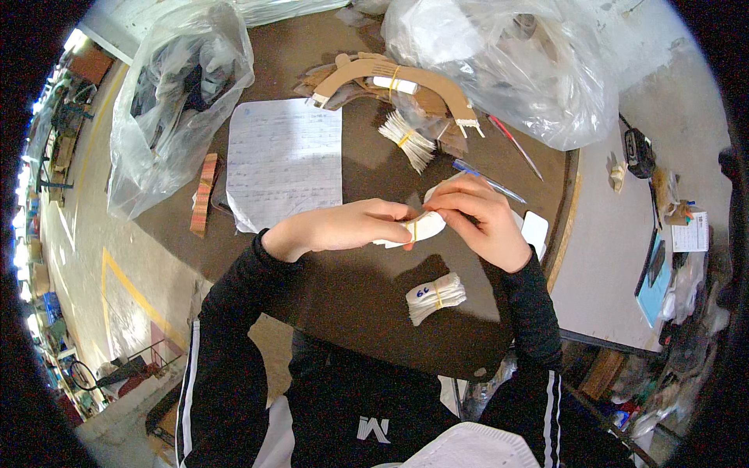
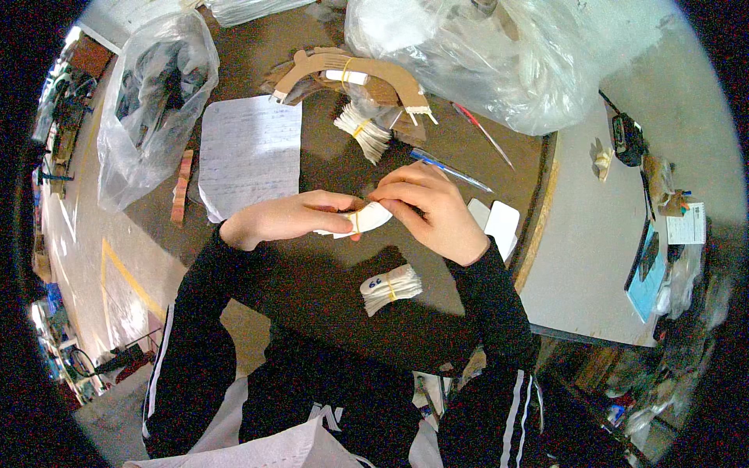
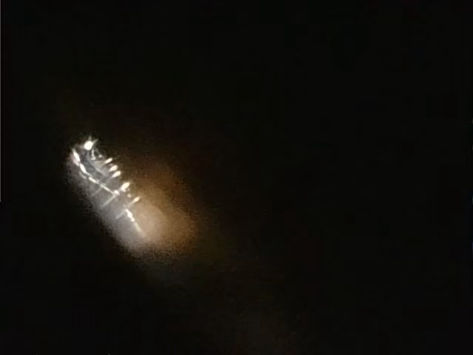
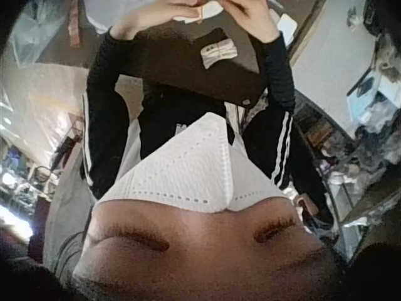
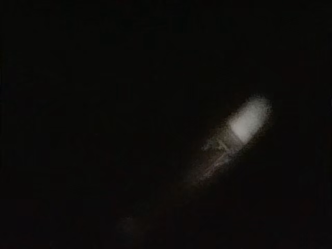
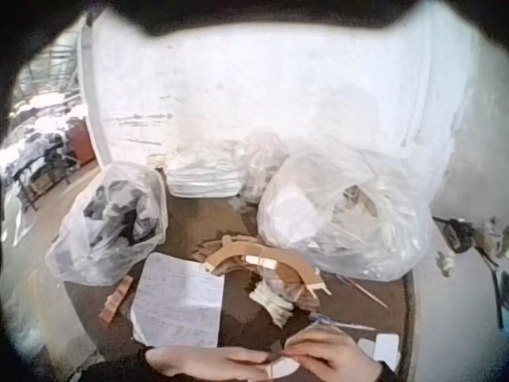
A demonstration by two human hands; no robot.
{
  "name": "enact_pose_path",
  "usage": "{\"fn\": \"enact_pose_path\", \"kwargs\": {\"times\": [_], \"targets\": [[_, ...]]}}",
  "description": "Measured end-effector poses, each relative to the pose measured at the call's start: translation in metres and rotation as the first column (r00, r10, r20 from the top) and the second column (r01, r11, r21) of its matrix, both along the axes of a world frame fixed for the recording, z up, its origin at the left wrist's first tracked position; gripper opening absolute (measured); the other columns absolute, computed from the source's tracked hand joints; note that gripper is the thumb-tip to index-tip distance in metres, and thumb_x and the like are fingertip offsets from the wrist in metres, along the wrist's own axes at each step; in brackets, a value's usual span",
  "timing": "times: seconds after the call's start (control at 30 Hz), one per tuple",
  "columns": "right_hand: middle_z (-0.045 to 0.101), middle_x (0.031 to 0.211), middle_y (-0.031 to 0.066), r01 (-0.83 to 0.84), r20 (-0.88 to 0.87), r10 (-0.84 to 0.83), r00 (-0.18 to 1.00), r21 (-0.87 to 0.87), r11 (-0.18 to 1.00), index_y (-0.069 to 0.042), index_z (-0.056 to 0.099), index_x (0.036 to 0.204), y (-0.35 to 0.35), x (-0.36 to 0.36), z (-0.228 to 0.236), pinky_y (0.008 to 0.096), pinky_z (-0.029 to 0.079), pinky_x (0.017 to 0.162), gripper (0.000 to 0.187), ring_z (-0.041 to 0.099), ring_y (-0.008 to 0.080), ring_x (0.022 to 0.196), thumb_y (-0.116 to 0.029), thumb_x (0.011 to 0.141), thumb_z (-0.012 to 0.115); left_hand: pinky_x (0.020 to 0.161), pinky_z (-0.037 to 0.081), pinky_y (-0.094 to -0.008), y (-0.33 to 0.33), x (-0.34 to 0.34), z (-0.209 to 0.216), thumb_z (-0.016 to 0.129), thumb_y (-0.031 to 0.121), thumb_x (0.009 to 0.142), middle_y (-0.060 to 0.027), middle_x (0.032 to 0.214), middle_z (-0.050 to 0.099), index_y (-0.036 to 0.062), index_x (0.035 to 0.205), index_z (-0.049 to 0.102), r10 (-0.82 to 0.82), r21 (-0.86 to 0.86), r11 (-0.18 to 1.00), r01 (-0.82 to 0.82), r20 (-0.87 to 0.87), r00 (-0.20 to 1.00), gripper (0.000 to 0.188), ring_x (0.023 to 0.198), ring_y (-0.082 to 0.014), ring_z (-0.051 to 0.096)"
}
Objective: The person sorts small white plastic components from a bag, aligns them into stacks, and secures each stack with a rubber band. The person also handles cardboard pieces and a handwritten list on the table while organizing the components into neat bundles.
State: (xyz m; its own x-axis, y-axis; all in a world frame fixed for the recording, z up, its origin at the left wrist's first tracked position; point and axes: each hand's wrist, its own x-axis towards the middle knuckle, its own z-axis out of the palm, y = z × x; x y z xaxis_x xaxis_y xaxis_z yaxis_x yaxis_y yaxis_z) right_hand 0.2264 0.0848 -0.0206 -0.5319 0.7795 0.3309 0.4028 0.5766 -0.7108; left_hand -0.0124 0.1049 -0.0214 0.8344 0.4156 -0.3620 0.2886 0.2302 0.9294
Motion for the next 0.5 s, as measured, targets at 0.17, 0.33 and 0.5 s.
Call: {"fn": "enact_pose_path", "kwargs": {"times": [0.17,0.33,0.5], "targets": [[0.065,0.091,0.0082,-0.086,0.002,0.086,0.996,0.002,0.996,-0.002,0.067,0.091,0.002,0.008,0.006,0.0370,0.047,0.080,0.012,0.061,0.0255,0.089,-0.003,0.079,0.069,0.078,0.042,-0.0264,0.003,-0.005,0.001,0.048,0.029,0.094,-0.0033,0.084,0.065,-0.0005,0.093,0.065,0.017,-0.053,0.999,-0.010,0.130,0.991,0.034,0.081,-0.0118,0.057],[0.054,0.087,0.0103,0.011,-0.085,-0.034,0.996,-0.251,0.968,-0.003,0.055,0.081,-0.006,-0.003,0.009,0.0358,0.043,0.079,0.010,0.055,0.0260,0.088,-0.008,0.087,0.061,0.079,0.042,-0.0256,0.004,-0.005,-0.010,0.049,0.030,0.096,-0.0036,0.085,0.066,-0.0003,0.094,0.067,0.047,-0.084,0.996,-0.030,0.214,0.976,0.035,0.083,-0.0112,0.058],[0.045,0.085,0.0086,-0.385,-0.588,-0.032,0.809,-0.569,0.726,-0.005,0.046,0.070,-0.009,0.002,0.012,0.0327,0.034,0.085,0.030,0.047,0.0219,0.095,-0.026,0.088,0.056,0.078,0.044,-0.0243,0.006,-0.008,-0.013,0.052,0.032,0.098,-0.0044,0.094,0.067,-0.0025,0.110,0.064,0.126,-0.313,0.948,-0.062,0.189,0.974,0.038,0.086,-0.0112,0.060]]}}
